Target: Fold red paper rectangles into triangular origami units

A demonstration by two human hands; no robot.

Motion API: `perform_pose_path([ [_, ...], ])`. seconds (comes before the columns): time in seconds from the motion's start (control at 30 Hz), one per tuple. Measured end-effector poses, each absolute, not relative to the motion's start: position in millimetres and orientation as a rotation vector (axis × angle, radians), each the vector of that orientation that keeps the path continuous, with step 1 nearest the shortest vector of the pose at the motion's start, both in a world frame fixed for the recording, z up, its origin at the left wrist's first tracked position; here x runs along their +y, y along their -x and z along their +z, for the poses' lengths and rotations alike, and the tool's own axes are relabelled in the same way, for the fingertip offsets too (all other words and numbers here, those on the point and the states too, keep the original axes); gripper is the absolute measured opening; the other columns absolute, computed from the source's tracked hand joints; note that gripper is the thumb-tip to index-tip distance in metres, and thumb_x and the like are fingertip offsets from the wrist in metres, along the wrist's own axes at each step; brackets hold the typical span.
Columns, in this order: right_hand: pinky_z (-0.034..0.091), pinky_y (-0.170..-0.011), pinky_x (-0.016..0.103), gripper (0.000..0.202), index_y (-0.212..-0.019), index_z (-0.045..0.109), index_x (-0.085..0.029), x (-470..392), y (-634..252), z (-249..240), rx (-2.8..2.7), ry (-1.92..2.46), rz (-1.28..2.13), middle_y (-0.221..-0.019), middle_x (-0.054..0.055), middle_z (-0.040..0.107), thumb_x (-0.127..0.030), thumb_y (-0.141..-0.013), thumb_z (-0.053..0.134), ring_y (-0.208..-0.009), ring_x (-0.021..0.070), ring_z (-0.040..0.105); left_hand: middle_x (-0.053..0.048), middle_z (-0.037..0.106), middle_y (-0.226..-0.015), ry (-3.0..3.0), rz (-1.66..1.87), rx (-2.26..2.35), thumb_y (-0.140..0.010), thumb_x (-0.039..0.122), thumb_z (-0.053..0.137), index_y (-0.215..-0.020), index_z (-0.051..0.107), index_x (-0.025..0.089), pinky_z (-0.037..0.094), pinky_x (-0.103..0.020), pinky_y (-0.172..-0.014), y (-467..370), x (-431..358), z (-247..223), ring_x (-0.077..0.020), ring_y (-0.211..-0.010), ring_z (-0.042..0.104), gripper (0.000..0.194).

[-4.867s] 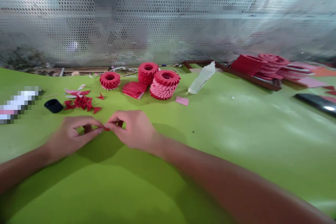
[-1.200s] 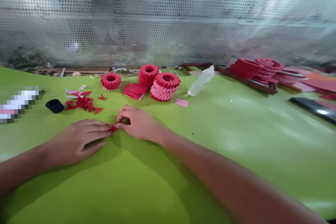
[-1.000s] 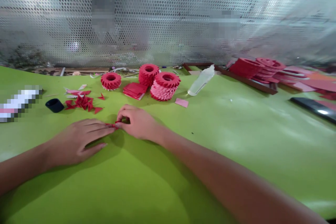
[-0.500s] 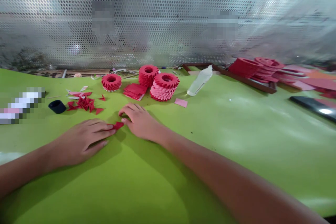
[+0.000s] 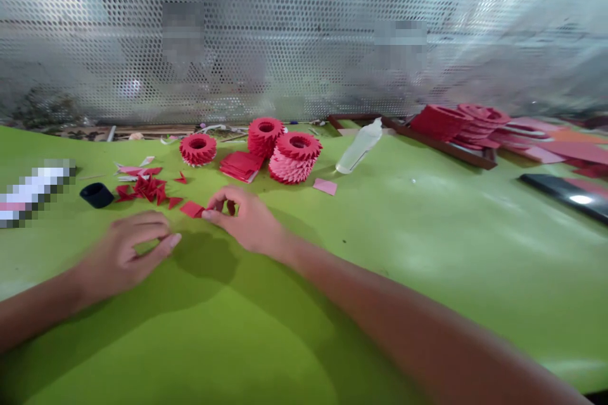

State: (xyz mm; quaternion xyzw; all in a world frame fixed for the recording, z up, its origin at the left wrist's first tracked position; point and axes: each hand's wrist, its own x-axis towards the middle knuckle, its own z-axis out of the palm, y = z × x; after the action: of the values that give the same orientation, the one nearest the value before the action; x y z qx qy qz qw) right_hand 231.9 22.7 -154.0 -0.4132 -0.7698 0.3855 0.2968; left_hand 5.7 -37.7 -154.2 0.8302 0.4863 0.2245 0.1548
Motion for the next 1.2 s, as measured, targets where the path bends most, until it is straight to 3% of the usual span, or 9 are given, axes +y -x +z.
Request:
perform_pose_path([
  [0.13, 0.037, -0.056, 0.024, 0.026, -0.088, 0.066, -0.018, 5.9, -224.3, -153.7, -1.900, 0.991, 1.284, -0.076, -0.002, 0.062, -0.044, -0.087, 0.070, -0.062, 0.0107, 0.050, -0.005, 0.073, -0.084, -1.979, 0.678, 1.430, -0.096, 0.053, 0.049, -0.091, 0.070, 0.019, 0.039, -0.023, -0.044, -12.3, -39.9, -153.1, -0.0169, -0.062, 0.061, 0.040],
  [0.2, 0.037, -0.055, 0.023, 0.023, -0.086, 0.067, -0.018, -0.7, -221.5, -155.0, -1.889, 0.925, 1.355, -0.074, -0.002, 0.061, -0.041, -0.086, 0.071, -0.062, 0.0099, 0.049, -0.004, 0.070, -0.075, -1.937, 0.717, 1.434, -0.095, 0.054, 0.050, -0.085, 0.069, 0.018, 0.033, -0.022, -0.043, -14.5, -40.4, -153.9, -0.0153, -0.056, 0.056, 0.042],
  [0.33, 0.035, -0.050, 0.022, 0.029, -0.089, 0.067, -0.017, -0.8, -221.6, -156.5, -1.830, 0.900, 1.436, -0.073, -0.002, 0.060, -0.046, -0.085, 0.071, -0.058, 0.0088, 0.048, -0.002, 0.064, -0.065, -1.885, 0.768, 1.413, -0.095, 0.056, 0.049, -0.076, 0.067, 0.017, 0.034, -0.023, -0.047, -13.9, -39.6, -155.8, -0.0148, -0.055, 0.052, 0.046],
  [0.47, 0.036, -0.050, 0.021, 0.034, -0.102, 0.069, -0.018, 4.8, -223.9, -156.3, -1.823, 0.939, 1.391, -0.079, -0.001, 0.064, -0.047, -0.084, 0.074, -0.060, 0.0091, 0.051, -0.001, 0.060, -0.065, -1.829, 0.623, 1.340, -0.094, 0.057, 0.049, -0.078, 0.065, 0.017, 0.032, -0.023, -0.048, -13.5, -38.8, -157.1, -0.0139, -0.054, 0.049, 0.046],
  [0.73, 0.039, -0.052, 0.023, 0.014, -0.087, 0.076, -0.019, 1.4, -223.7, -155.8, -1.816, 0.883, 1.130, -0.077, 0.000, 0.071, -0.033, -0.085, 0.074, -0.062, 0.0097, 0.056, 0.002, 0.053, -0.065, -1.833, 0.651, 1.210, -0.096, 0.047, 0.050, -0.077, 0.062, 0.017, 0.033, -0.023, -0.051, -15.4, -38.4, -154.7, -0.0126, -0.056, 0.047, 0.038],
  [0.83, 0.041, -0.052, 0.022, 0.019, -0.091, 0.077, -0.020, 2.2, -224.9, -155.9, -1.757, 0.869, 1.097, -0.083, 0.001, 0.074, -0.036, -0.081, 0.079, -0.060, 0.0092, 0.056, 0.001, 0.055, -0.066, -1.812, 0.704, 1.172, -0.096, 0.043, 0.051, -0.079, 0.063, 0.016, 0.037, -0.023, -0.052, -11.2, -37.7, -156.2, -0.0136, -0.059, 0.051, 0.034],
  [0.97, 0.043, -0.051, 0.022, 0.041, -0.114, 0.074, -0.023, 2.2, -224.0, -157.8, -1.705, 0.885, 1.234, -0.085, 0.001, 0.076, -0.041, -0.078, 0.082, -0.058, 0.0091, 0.057, 0.002, 0.053, -0.062, -1.772, 0.753, 1.163, -0.095, 0.044, 0.052, -0.076, 0.060, 0.017, 0.034, -0.023, -0.047, -8.4, -38.5, -157.2, -0.0124, -0.053, 0.046, 0.034],
  [1.1, 0.047, -0.053, 0.022, 0.025, -0.095, 0.079, -0.019, 1.6, -222.4, -159.7, -1.729, 0.845, 1.256, -0.085, 0.002, 0.077, -0.039, -0.080, 0.079, -0.063, 0.0109, 0.065, 0.002, 0.052, -0.061, -1.779, 0.738, 1.209, -0.093, 0.044, 0.053, -0.072, 0.058, 0.017, 0.033, -0.023, -0.047, -11.6, -38.1, -156.3, -0.0122, -0.052, 0.045, 0.035],
  [1.2, 0.046, -0.049, 0.021, 0.013, -0.092, 0.079, -0.019, 2.0, -223.7, -161.0, -1.865, 0.813, 1.010, -0.084, 0.002, 0.079, -0.030, -0.086, 0.075, -0.061, 0.0107, 0.066, 0.002, 0.053, -0.061, -1.809, 0.694, 1.238, -0.095, 0.045, 0.049, -0.073, 0.059, 0.017, 0.033, -0.023, -0.047, -13.9, -38.1, -156.0, -0.0128, -0.053, 0.046, 0.036],
])
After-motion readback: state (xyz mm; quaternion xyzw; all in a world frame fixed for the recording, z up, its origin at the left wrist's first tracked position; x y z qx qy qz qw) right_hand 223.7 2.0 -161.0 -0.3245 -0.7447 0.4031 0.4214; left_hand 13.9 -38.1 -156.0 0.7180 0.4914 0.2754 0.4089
